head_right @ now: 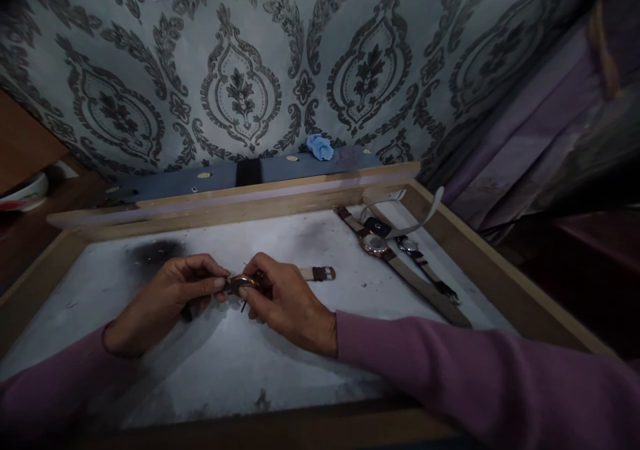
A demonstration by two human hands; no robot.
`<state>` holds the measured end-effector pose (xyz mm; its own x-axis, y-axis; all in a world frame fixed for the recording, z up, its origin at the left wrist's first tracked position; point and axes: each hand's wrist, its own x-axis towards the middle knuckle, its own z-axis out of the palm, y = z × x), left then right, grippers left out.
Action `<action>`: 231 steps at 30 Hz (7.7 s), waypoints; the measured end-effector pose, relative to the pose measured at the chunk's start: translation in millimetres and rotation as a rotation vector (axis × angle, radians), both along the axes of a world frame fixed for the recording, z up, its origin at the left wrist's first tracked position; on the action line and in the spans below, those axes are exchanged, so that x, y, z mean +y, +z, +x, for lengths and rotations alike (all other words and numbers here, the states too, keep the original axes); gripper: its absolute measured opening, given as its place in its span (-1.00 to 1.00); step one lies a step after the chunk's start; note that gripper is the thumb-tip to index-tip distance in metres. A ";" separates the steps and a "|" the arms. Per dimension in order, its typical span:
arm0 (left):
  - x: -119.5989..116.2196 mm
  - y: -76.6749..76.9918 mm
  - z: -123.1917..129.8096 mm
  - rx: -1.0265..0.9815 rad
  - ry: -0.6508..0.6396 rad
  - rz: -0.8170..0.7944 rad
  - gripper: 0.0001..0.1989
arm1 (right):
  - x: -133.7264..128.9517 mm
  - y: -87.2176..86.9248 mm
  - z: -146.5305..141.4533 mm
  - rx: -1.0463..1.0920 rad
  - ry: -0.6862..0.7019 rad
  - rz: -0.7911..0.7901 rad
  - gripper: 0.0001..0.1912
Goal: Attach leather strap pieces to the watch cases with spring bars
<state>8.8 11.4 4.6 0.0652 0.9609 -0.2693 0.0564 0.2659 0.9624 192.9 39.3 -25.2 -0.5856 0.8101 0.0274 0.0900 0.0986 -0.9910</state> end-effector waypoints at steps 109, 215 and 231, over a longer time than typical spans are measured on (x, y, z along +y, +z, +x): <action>-8.4 3.0 -1.2 0.043 0.029 0.082 -0.95 | -0.1 -5.6 7.1 -0.211 0.008 0.563 -0.75; -12.2 10.1 -1.7 0.136 0.010 0.259 -0.95 | -1.9 10.6 6.5 -0.191 0.042 0.544 -0.74; -8.0 1.1 -2.7 0.092 0.017 0.246 -0.95 | -1.5 10.9 4.0 -0.176 0.017 0.335 -0.70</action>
<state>6.1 3.4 5.7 0.0344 0.9989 -0.0310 0.1438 0.0257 0.9893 196.9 37.8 -14.3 -0.6185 0.7634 0.1864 0.2518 0.4172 -0.8732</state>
